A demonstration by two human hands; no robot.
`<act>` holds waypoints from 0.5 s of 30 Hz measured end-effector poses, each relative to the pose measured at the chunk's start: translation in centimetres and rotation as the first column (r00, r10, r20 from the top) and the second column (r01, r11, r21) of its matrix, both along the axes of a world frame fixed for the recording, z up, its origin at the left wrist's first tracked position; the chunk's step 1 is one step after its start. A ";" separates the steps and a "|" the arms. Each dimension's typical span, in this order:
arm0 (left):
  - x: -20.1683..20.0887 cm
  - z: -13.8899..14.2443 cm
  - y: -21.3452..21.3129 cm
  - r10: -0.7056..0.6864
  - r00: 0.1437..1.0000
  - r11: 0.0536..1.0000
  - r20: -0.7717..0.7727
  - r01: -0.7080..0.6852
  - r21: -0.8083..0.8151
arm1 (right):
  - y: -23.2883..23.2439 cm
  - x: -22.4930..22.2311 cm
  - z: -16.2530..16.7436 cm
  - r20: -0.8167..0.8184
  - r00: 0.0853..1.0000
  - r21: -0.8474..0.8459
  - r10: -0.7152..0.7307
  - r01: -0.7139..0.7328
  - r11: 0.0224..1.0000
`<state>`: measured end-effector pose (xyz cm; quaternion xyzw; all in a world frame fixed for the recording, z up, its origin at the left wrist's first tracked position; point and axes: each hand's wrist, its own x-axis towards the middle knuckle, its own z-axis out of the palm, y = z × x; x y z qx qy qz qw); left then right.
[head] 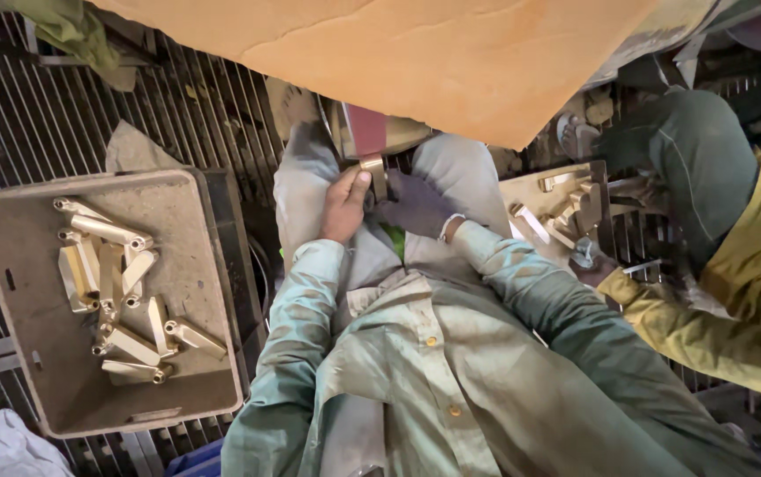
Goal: The person repeatedly picks up small brass-colored metal parts from a bin and rubs them against a belt sander. They handle the parts one at a time, turning them over to sand different edges, then place them into a separate bin.
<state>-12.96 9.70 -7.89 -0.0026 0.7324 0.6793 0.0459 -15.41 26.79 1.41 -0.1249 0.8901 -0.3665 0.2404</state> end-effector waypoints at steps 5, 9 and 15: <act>-0.1 -2.0 0.6 0.082 0.976 0.995 0.203 -0.093 0.043 | 0.1 -0.2 1.5 0.399 0.917 -0.262 0.004 0.110 0.959; -0.3 -3.1 0.8 0.139 0.945 0.988 0.295 -0.154 0.027 | 0.3 -0.6 1.7 0.540 0.840 -0.374 0.040 0.197 0.906; -1.3 -4.2 1.2 0.155 0.901 0.980 0.406 -0.192 0.052 | 1.1 -1.3 -0.7 0.536 0.844 -0.475 0.038 0.264 0.839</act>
